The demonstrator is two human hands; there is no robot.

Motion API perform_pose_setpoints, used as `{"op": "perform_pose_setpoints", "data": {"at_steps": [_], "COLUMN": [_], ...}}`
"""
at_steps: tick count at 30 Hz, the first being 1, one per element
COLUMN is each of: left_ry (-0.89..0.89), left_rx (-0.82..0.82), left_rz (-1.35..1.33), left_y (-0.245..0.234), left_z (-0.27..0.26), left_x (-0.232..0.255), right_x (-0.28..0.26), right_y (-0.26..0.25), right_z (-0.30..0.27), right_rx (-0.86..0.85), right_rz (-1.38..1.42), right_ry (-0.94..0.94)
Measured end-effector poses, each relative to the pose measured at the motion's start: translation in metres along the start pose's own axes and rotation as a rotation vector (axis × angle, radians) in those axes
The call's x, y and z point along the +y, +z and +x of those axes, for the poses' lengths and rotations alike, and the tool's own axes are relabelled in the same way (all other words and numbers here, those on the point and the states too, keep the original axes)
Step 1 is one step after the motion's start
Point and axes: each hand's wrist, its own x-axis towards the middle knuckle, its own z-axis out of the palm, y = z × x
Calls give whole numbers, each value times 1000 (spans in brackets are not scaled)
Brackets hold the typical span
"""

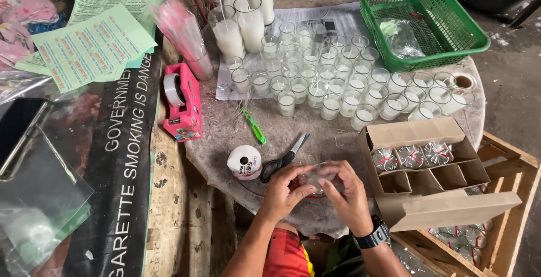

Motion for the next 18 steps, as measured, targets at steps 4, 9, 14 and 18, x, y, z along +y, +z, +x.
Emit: {"op": "perform_pose_setpoints", "data": {"at_steps": [4, 9, 14, 18], "left_ry": [89, 189, 189, 176], "left_rx": [59, 103, 120, 126], "left_rz": [98, 221, 103, 125], "left_y": [6, 8, 8, 10], "left_z": [4, 7, 8, 8], "left_x": [4, 12, 12, 6], "right_x": [5, 0, -8, 7], "right_y": [9, 9, -1, -1], "right_z": [-2, -5, -13, -23], "right_rx": [82, 136, 26, 55], "right_rz": [86, 17, 252, 192], "right_ry": [-90, -172, -66, -30]}}
